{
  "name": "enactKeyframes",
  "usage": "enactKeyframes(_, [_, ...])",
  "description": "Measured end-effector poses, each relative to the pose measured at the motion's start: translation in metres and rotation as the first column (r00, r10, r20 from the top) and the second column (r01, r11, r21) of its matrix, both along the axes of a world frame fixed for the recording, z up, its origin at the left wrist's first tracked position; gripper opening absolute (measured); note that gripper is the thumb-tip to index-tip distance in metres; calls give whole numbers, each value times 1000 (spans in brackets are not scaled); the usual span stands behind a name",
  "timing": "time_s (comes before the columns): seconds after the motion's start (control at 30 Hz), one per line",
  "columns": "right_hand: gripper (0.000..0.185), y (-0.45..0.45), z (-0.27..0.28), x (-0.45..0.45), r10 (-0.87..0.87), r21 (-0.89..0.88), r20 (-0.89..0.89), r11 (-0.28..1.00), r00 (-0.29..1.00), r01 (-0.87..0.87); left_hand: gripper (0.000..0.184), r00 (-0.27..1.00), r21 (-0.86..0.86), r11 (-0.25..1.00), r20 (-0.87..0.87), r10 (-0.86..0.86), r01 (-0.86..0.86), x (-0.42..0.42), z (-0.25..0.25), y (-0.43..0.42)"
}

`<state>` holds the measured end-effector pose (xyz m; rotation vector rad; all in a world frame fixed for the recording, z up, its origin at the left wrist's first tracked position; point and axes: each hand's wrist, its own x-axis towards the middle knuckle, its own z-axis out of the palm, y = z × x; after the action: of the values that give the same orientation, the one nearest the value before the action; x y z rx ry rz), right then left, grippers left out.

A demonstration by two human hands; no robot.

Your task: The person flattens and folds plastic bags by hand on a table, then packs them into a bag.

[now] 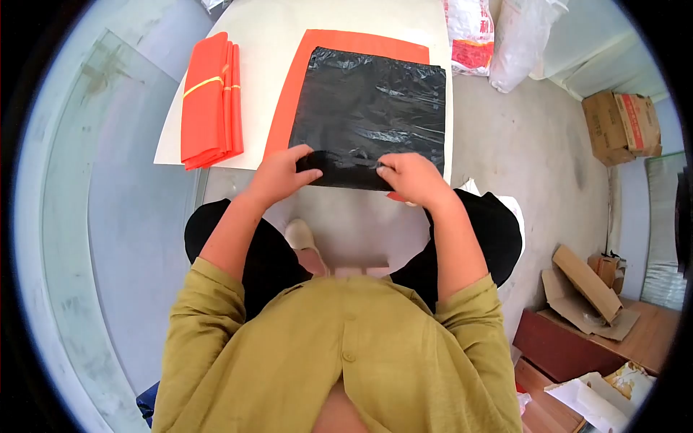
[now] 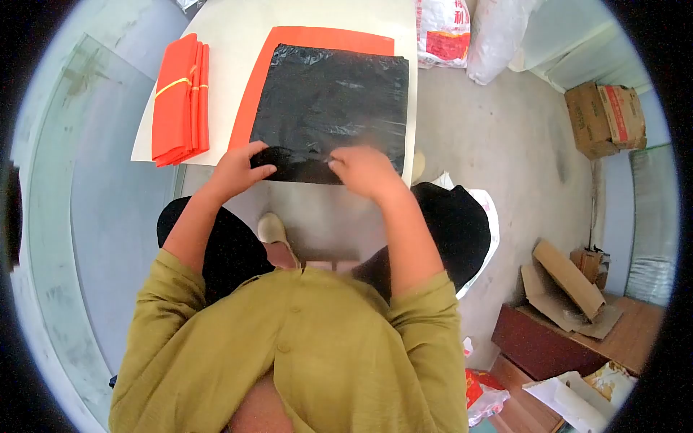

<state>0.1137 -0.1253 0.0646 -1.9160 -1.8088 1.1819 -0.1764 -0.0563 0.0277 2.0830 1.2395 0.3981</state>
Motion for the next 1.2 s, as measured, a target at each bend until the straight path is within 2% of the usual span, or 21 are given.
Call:
enactKeyframes(0.03, [23, 9, 4, 3, -42, -105, -43, 994, 998, 37, 33, 1000, 4, 1000, 21, 11, -11, 1, -1, 4])
enactKeyframes(0.07, [25, 22, -39, 19, 84, 92, -45, 993, 995, -79, 31, 998, -17, 1000, 57, 7, -6, 0, -6, 9])
enactKeyframes(0.17, [30, 46, -55, 31, 157, 109, -44, 982, 987, -151, 31, 999, -112, 992, -10, 53, -54, 2, -8, 21])
enactKeyframes(0.33, [32, 61, -56, 31, 101, 73, 56, 992, 993, -105, 33, 987, -195, 973, -126, 101, -124, 7, -15, 36])
enactKeyframes(0.43, [32, 54, -63, 36, 47, 108, 24, 993, 999, -49, 34, 976, -202, 968, -185, 111, -149, 11, -12, 38])
enactKeyframes(0.53, [40, 24, -85, 55, -79, 361, -78, 927, 994, 102, 34, 976, -189, 969, -177, 127, -160, 10, -19, 39])
enactKeyframes(0.63, [59, -11, -78, 72, -218, 175, -267, 947, 939, 269, 34, 973, -162, 971, -180, 146, -176, 9, -22, 39])
enactKeyframes(0.67, [63, -21, -71, 72, -249, 144, -252, 946, 935, 291, 34, 971, -152, 972, -187, 149, -179, 10, -22, 38])
enactKeyframes(0.77, [62, -35, -81, 75, -337, 111, -209, 925, 918, 364, 33, 966, -106, 972, -181, 187, -208, 13, -24, 34])
enactKeyframes(0.8, [54, -36, -78, 71, -331, 170, -162, 919, 930, 357, 32, 966, -107, 971, -172, 191, -211, 14, -24, 33])
enactKeyframes(0.9, [47, -35, -80, 62, -369, 256, -166, 880, 915, 401, 29, 967, -81, 968, -120, 226, -236, 9, -26, 31])
enactKeyframes(0.93, [40, -35, -85, 59, -360, 393, -114, 840, 926, 375, 29, 966, -54, 967, -82, 244, -249, 6, -32, 30])
enactKeyframes(1.07, [32, -30, -87, 56, -442, 326, -84, 835, 893, 443, 32, 954, -80, 950, -36, 299, -301, -7, -47, 33])
enactKeyframes(1.13, [26, -27, -88, 57, -455, 316, -75, 833, 887, 454, 32, 952, -32, 952, 7, 305, -305, -10, -53, 33])
enactKeyframes(1.2, [20, -26, -97, 60, -428, 344, -140, 824, 893, 449, 31, 943, -39, 943, 4, 332, -331, -9, -49, 31])
